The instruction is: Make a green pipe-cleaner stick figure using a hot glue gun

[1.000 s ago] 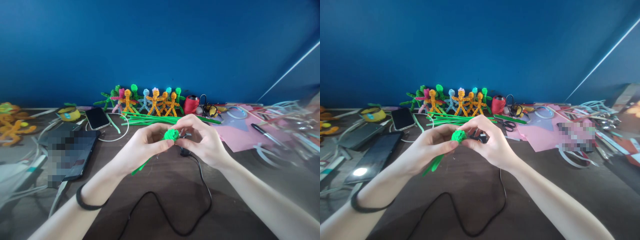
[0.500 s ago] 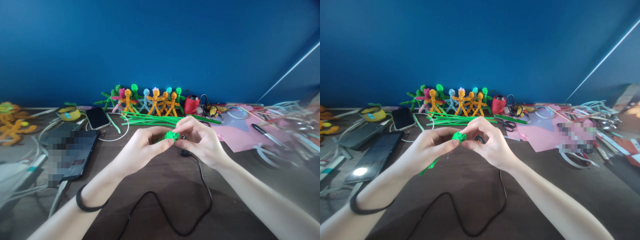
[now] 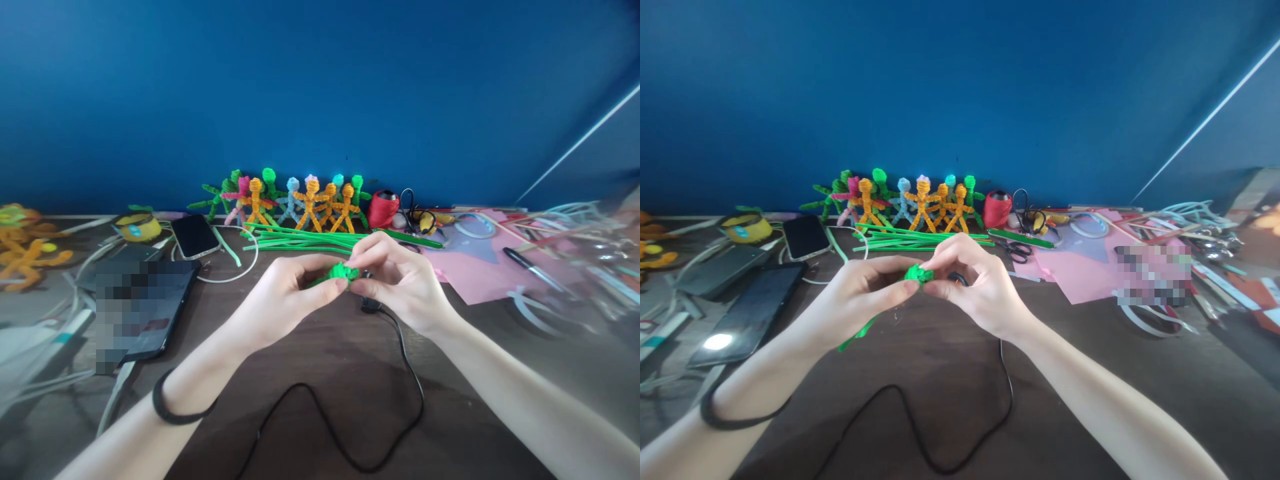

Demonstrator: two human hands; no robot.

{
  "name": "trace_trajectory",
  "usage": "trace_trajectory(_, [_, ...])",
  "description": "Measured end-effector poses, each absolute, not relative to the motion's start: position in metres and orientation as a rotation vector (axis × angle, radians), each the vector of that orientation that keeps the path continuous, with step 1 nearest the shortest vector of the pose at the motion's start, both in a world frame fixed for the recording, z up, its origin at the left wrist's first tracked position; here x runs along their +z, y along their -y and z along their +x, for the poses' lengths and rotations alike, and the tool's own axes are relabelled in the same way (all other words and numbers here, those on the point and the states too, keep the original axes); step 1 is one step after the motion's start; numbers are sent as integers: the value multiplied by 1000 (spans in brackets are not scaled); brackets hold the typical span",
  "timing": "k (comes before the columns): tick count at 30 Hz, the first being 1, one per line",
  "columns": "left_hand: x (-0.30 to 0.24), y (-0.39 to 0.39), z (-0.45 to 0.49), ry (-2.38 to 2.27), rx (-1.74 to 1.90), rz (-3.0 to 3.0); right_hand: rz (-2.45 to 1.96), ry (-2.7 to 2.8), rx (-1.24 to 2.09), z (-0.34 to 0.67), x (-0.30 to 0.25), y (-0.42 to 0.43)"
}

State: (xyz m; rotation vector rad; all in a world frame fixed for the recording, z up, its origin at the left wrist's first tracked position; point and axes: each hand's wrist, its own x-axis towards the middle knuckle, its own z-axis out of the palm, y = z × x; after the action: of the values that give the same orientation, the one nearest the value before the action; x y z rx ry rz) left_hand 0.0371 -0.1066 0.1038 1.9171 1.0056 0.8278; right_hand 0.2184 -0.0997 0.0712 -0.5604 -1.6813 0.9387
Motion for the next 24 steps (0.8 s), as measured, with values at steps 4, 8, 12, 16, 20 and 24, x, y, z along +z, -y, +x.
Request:
trace_trajectory(4, [103,108,36,-1021,850,1964,-604,1681,947,218,73,100])
trace_trajectory(8, [102,109,37,-1034,899,1974,-651,1651,960,217,77,101])
trace_trajectory(12, [100,109,39,-1025,947,1939,-680,1618,937,216,79,102])
trace_trajectory(16, [98,109,40,-1002,992,1863,-684,1607,919,216,77,101])
trace_trajectory(20, [99,111,41,-998,1018,1906,-726,1588,932,216,75,101])
trace_trajectory(24, [100,112,41,-1019,1008,1933,-728,1581,947,215,73,101])
